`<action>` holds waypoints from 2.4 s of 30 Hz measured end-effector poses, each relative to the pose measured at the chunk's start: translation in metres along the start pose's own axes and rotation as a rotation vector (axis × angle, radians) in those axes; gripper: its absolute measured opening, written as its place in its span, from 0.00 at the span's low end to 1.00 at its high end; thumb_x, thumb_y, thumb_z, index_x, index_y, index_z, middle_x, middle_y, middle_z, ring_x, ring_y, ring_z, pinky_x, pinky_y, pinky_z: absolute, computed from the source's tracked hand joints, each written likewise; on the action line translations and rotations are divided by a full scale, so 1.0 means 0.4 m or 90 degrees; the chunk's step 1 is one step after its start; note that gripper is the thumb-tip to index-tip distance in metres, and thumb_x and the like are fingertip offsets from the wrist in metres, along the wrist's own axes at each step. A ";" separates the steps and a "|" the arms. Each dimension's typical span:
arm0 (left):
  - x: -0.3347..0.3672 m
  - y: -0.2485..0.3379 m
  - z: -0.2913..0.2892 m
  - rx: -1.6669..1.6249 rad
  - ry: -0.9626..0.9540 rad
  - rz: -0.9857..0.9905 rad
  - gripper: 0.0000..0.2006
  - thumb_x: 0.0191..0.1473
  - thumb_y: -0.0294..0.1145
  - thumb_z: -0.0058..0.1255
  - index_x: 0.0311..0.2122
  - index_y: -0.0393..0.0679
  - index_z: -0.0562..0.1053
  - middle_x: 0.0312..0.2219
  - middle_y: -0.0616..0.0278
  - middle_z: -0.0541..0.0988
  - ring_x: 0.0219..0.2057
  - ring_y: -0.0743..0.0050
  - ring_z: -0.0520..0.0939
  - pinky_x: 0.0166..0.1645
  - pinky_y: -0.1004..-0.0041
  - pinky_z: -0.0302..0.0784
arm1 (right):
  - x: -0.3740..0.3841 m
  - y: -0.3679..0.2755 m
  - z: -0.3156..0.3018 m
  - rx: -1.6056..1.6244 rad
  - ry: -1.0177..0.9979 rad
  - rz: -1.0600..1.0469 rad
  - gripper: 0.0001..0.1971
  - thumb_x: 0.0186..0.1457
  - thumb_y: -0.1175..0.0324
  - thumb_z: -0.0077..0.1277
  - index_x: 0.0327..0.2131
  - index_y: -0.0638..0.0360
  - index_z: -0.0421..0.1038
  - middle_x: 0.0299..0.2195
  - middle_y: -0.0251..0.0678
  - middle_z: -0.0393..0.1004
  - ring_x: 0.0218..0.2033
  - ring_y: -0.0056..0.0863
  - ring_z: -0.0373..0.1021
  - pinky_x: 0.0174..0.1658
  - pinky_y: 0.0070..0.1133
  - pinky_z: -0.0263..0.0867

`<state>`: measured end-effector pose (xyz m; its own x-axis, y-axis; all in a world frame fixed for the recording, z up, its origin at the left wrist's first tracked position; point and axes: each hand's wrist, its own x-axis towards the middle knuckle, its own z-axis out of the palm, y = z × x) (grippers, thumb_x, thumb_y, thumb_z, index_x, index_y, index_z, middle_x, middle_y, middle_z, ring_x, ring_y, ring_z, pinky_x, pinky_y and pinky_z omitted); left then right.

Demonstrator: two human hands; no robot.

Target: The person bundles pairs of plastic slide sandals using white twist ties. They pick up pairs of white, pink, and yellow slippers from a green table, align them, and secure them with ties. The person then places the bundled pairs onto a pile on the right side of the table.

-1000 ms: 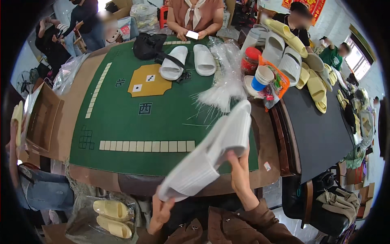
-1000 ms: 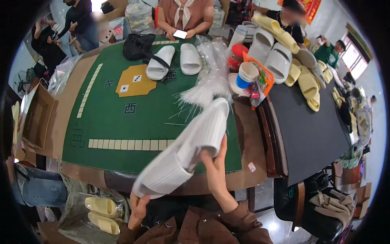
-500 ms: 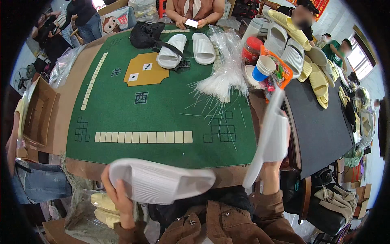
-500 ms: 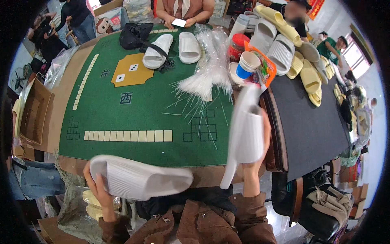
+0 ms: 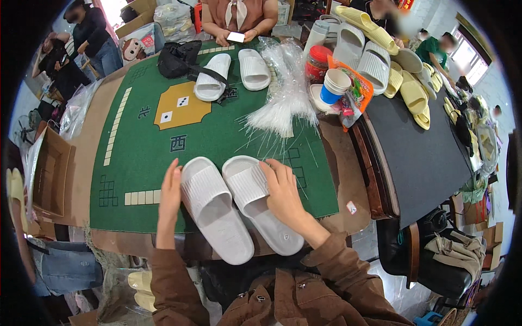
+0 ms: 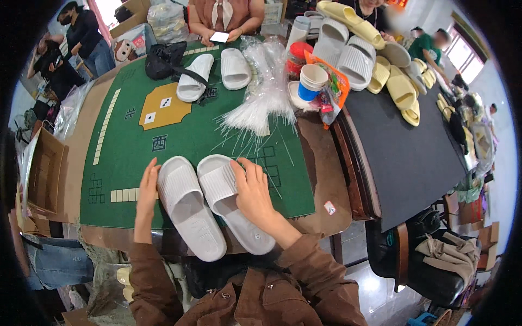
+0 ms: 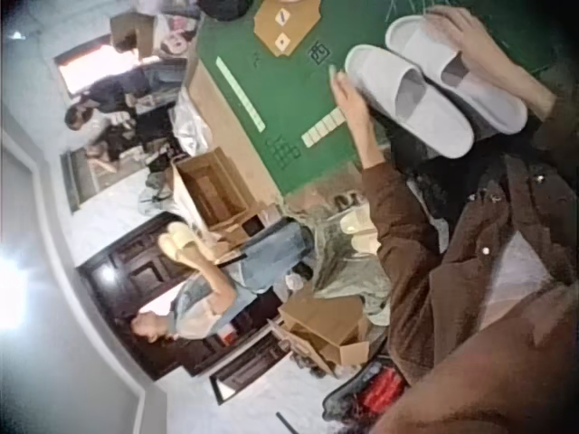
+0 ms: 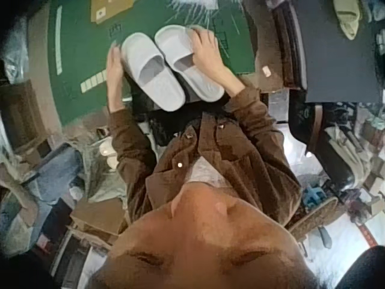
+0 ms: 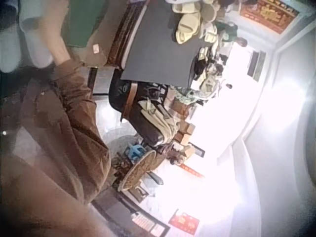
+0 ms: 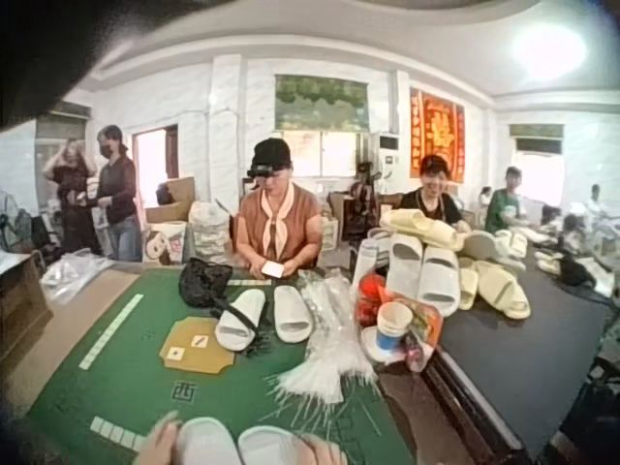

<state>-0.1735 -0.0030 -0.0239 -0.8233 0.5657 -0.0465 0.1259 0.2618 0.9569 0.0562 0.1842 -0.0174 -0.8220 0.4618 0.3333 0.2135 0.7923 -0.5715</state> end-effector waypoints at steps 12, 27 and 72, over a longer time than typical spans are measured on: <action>-0.266 0.069 0.165 0.414 0.006 0.277 0.49 0.43 0.59 0.61 0.66 0.46 0.54 0.66 0.42 0.48 0.67 0.35 0.44 0.64 0.37 0.39 | 0.098 0.151 -0.056 -0.179 0.015 -0.180 0.15 0.46 0.77 0.52 0.41 0.59 0.72 0.45 0.36 0.71 0.49 0.37 0.66 0.48 0.30 0.67; -0.218 0.159 0.345 0.554 -0.033 0.319 0.42 0.35 0.43 0.65 0.61 0.61 0.64 0.60 0.42 0.54 0.65 0.34 0.48 0.59 0.25 0.38 | 0.084 0.285 -0.084 -0.212 0.080 -0.131 0.04 0.49 0.75 0.49 0.30 0.58 0.71 0.30 0.36 0.70 0.36 0.37 0.69 0.36 0.30 0.70; -0.442 0.182 0.210 -0.257 0.000 -0.013 0.19 0.57 0.16 0.44 0.53 0.39 0.57 0.21 0.63 0.72 0.22 0.77 0.74 0.28 0.76 0.73 | -0.228 -0.065 -0.212 0.078 -0.163 -0.291 0.12 0.43 0.75 0.54 0.36 0.61 0.73 0.35 0.35 0.75 0.37 0.32 0.74 0.39 0.26 0.72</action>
<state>0.0277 -0.0181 0.0301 -0.8234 0.5636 -0.0667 -0.1183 -0.0555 0.9914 0.1703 0.1551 0.0307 -0.9226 -0.0434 0.3834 -0.2468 0.8302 -0.4998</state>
